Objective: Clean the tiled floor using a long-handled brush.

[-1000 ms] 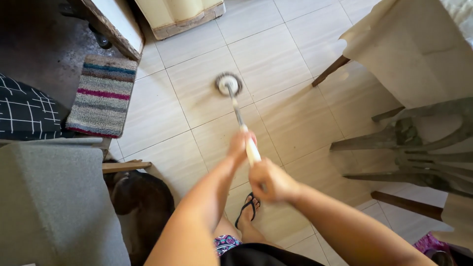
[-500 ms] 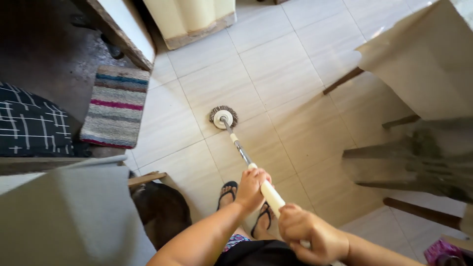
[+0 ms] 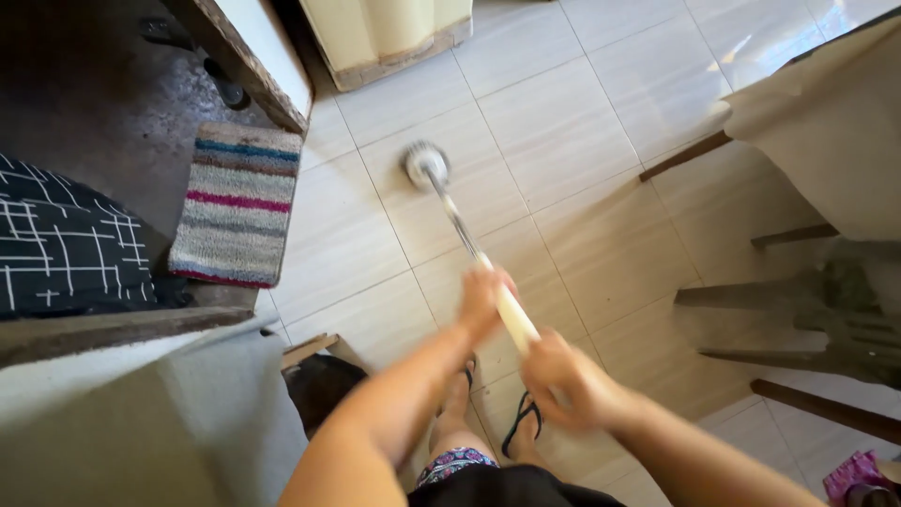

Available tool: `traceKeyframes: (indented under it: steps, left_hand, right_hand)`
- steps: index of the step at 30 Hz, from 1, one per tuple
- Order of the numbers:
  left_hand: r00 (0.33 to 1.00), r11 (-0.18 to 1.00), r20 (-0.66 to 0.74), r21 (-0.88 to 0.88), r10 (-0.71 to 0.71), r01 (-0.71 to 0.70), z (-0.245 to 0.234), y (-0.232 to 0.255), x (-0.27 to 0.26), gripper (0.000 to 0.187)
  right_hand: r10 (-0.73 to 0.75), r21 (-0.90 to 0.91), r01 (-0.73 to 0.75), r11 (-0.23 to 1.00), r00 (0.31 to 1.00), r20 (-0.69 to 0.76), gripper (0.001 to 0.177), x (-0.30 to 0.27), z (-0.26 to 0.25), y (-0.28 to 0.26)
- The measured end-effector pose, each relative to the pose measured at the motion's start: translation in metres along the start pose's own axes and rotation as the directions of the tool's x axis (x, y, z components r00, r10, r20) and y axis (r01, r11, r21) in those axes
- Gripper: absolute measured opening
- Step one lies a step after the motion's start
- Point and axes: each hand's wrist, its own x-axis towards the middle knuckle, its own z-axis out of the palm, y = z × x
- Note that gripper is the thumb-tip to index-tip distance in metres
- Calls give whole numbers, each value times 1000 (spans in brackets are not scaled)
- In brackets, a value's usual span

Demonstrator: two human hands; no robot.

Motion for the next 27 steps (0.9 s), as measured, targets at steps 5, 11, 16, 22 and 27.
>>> traceKeyframes:
  steps: [5,11,16,22,27]
  left_hand:
    - [981,945,97,266,170,-190,17,106,-68,37]
    - [988,991,124,92,89,-101,-14,67,13,34]
    - [998,950,66,310,22,-42,-58,43,96,32]
    - [999,992,45,123,25,-31,-33,81,22,36]
    - [909,941,354,170,220,-294,-20,133,-75,24]
  right_hand:
    - [55,111,-78,991,979,195,26,-28,-17,-62]
    - [90,-5,-90,996,994,68,14,36,-10,-18]
    - [29,-95,-34,995,998,-57,20,87,9,57]
    - [25,-9,-25,1000,998,53,19,40,-7,-2]
    - [391,-12,-605,796,500,773,21,-3,-29,-68]
